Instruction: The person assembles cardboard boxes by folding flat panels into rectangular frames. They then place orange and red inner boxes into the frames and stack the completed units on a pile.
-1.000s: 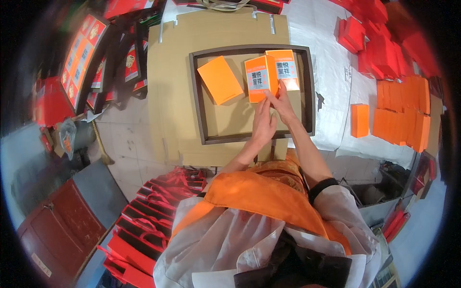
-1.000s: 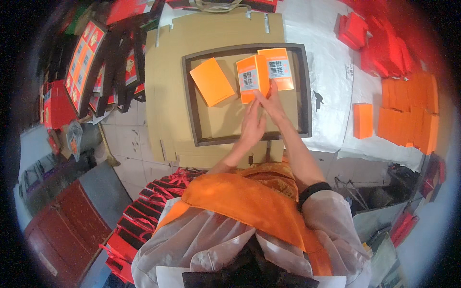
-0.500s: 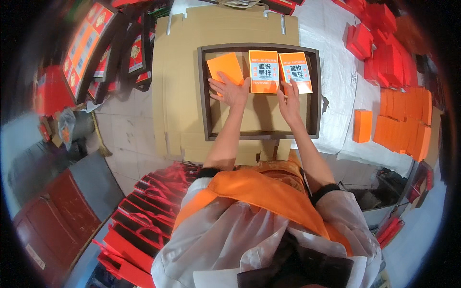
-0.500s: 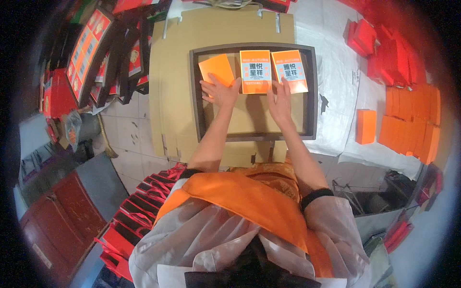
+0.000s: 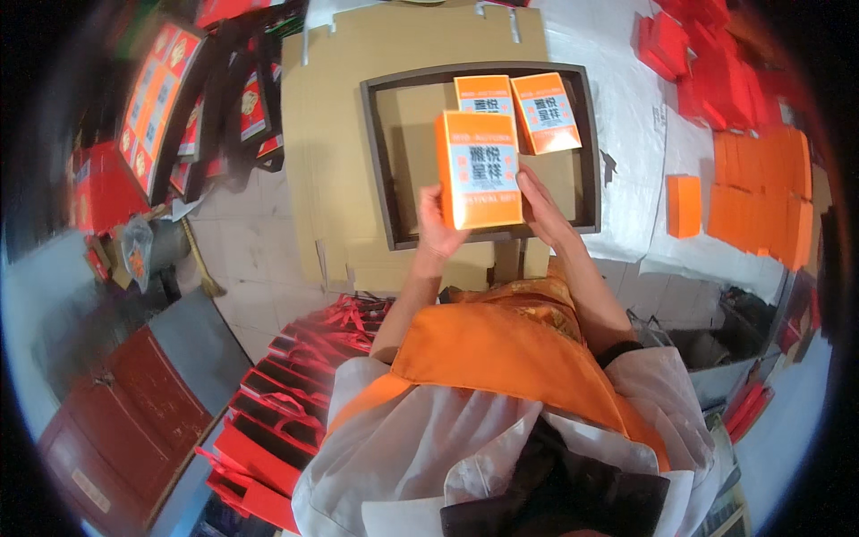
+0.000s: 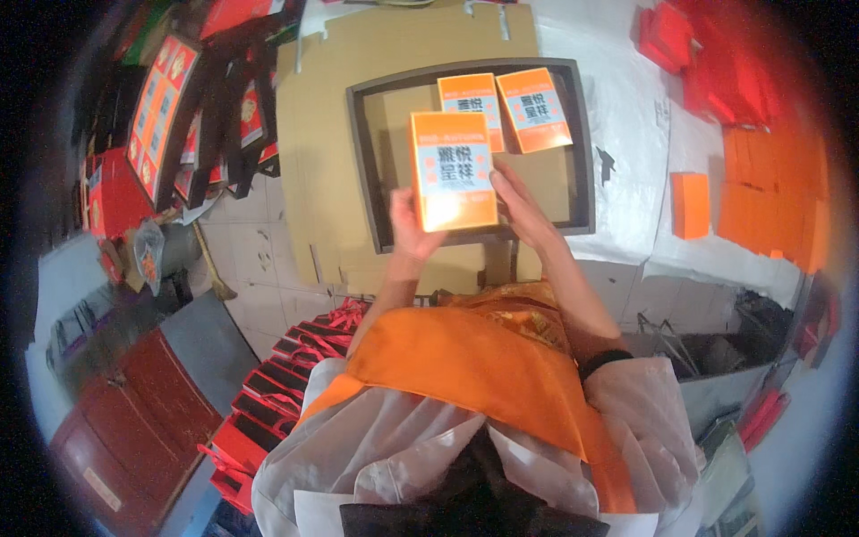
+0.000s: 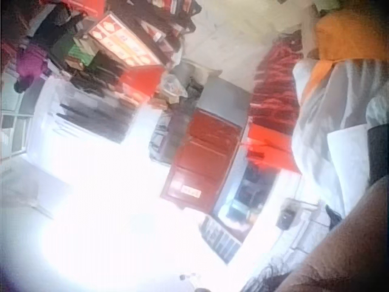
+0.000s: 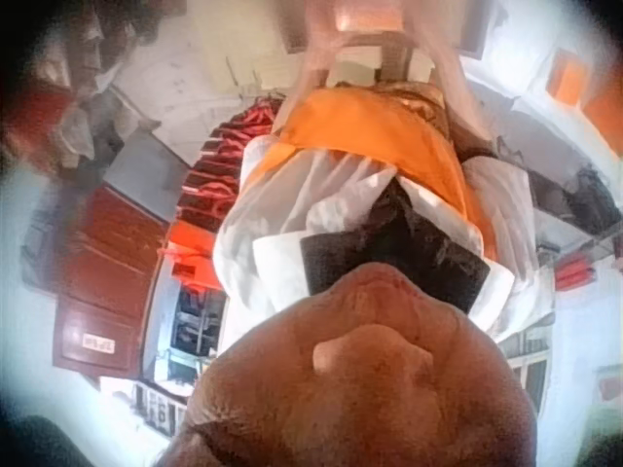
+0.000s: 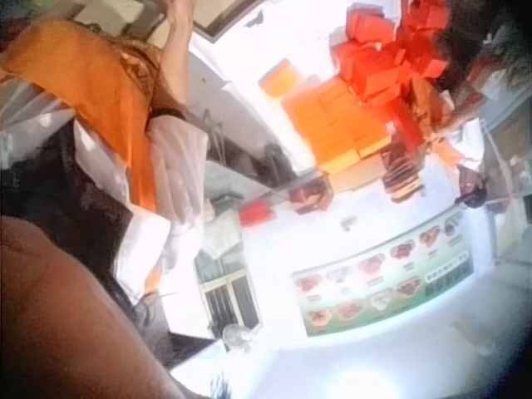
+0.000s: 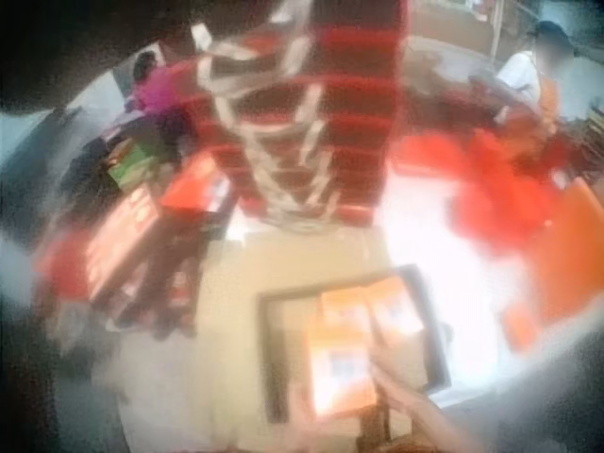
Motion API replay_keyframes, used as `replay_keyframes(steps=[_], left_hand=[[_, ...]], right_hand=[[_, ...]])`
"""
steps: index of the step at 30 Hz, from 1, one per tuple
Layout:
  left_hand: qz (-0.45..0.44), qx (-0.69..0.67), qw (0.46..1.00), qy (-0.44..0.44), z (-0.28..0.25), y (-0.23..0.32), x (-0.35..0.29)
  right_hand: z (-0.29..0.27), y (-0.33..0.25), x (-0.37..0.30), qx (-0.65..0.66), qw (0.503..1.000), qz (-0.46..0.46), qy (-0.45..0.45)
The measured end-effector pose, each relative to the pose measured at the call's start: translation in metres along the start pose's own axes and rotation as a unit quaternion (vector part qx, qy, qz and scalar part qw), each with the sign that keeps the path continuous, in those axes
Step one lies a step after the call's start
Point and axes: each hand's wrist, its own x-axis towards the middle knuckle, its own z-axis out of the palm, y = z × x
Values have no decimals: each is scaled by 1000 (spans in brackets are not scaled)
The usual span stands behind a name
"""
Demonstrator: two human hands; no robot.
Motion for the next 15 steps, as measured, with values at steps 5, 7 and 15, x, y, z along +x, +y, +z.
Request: replay_keyframes(steps=[5, 7, 15], left_hand=[[-67, 253, 960, 98, -17, -46, 9], [-118, 412, 893, 136, -7, -54, 14], [-29, 614, 786, 67, -18, -96, 36]], right_hand=[[-10, -32, -12, -48, 996, 49, 55], [-38, -24, -20, -67, 993, 36, 87], [-80, -1, -6, -77, 990, 32, 110]])
